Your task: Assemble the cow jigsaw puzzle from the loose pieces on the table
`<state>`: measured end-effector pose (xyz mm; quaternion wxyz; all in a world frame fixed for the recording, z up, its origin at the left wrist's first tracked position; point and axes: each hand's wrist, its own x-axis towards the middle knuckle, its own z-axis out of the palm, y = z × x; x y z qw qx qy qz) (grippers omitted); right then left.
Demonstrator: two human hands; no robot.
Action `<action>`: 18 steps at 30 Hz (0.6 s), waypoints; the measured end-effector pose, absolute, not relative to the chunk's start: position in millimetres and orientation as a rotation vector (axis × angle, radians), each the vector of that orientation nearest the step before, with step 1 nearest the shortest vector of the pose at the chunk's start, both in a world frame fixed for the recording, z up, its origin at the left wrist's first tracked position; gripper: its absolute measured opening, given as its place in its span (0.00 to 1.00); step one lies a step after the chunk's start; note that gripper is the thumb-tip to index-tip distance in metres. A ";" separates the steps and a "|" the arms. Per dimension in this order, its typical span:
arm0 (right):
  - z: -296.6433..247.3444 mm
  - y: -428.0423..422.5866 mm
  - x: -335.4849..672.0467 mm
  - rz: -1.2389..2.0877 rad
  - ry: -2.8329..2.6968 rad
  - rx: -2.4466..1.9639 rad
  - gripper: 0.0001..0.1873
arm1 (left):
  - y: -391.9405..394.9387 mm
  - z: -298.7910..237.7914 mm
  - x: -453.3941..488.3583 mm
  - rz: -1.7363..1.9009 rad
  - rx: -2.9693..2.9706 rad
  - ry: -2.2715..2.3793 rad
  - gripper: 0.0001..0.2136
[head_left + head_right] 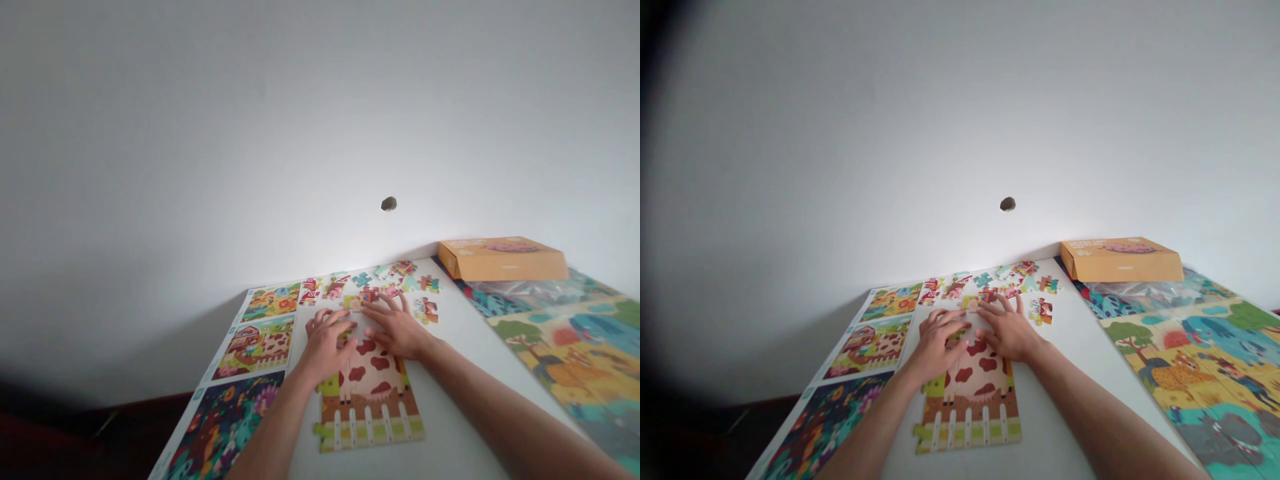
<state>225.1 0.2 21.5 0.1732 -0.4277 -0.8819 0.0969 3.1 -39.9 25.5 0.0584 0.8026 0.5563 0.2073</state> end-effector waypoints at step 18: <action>6.8 23.1 238.0 0.157 -2.144 -1.769 0.23 | -35.3 17.4 4.8 0.596 2.344 1.868 0.20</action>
